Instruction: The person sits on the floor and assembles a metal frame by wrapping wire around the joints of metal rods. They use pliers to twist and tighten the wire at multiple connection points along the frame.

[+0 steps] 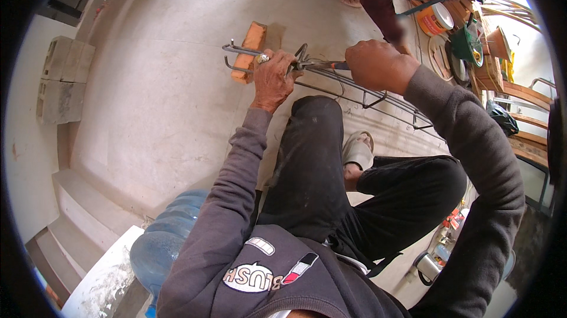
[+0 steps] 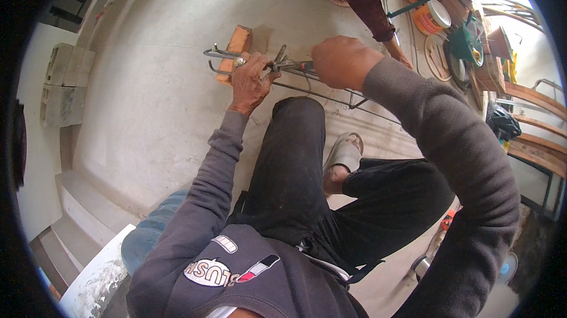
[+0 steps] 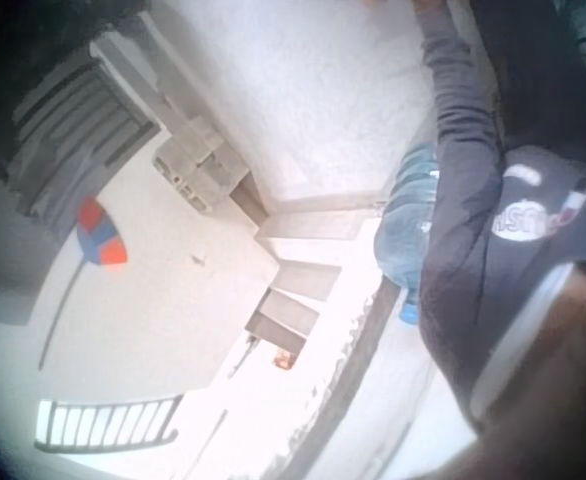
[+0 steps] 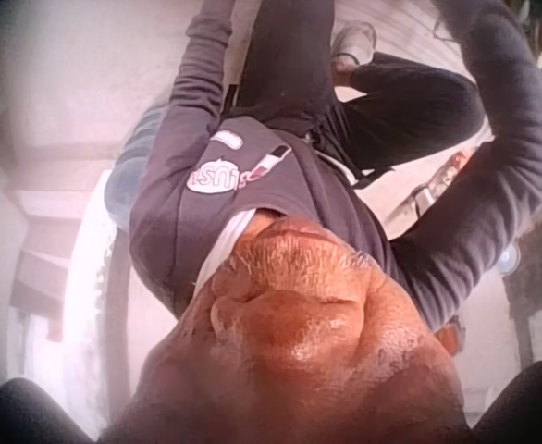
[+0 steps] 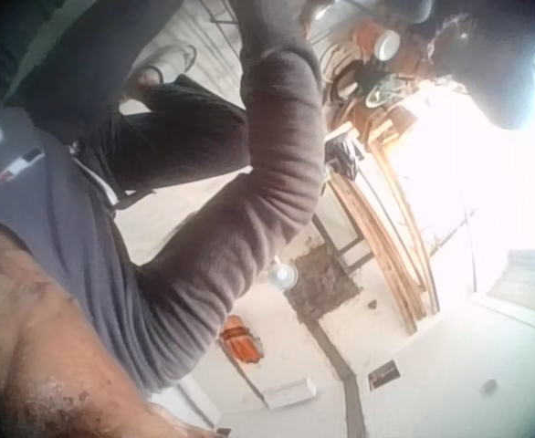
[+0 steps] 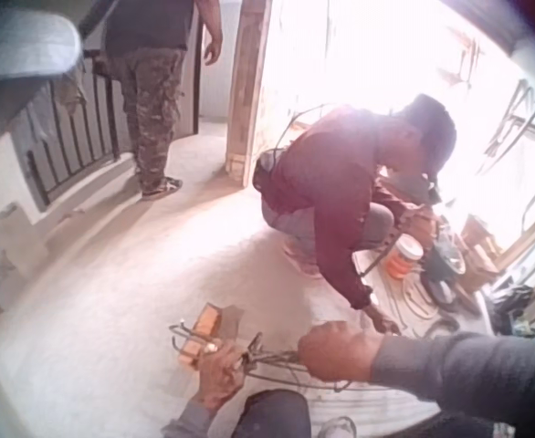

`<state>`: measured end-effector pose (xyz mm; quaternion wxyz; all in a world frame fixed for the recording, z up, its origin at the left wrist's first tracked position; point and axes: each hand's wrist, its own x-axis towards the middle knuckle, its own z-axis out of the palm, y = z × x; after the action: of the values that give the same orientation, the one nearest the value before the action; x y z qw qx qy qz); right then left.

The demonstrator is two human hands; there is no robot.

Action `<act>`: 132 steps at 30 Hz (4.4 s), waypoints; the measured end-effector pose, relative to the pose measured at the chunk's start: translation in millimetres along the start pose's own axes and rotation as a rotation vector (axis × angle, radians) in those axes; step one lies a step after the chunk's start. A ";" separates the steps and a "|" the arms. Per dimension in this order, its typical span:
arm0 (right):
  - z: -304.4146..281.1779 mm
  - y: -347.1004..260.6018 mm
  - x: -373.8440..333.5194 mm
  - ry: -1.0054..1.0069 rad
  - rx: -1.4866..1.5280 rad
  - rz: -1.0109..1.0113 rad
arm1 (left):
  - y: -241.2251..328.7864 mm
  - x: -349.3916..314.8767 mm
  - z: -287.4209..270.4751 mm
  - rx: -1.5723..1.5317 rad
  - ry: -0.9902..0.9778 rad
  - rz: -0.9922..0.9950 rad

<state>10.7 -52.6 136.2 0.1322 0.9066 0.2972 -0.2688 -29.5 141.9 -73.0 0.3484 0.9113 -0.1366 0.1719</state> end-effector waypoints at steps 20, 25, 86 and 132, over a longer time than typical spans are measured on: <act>31.6 24.9 -16.8 -0.385 1.129 0.164 | -4.0 -1.3 7.9 0.082 0.109 0.101; 58.4 21.9 -25.1 -0.324 1.221 0.135 | -4.1 -1.0 7.3 0.061 0.055 0.063; 19.7 -41.8 -56.7 0.398 -0.805 0.041 | 88.0 31.9 -4.2 -0.329 0.006 0.168; 46.8 -5.5 -57.5 -0.077 0.959 0.386 | -7.1 4.6 -2.1 0.075 -0.056 0.136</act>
<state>-50.8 -93.9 129.9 -0.2401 0.8930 -0.0373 -0.3788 -23.1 147.9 -73.9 0.2977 0.9167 -0.2011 0.1748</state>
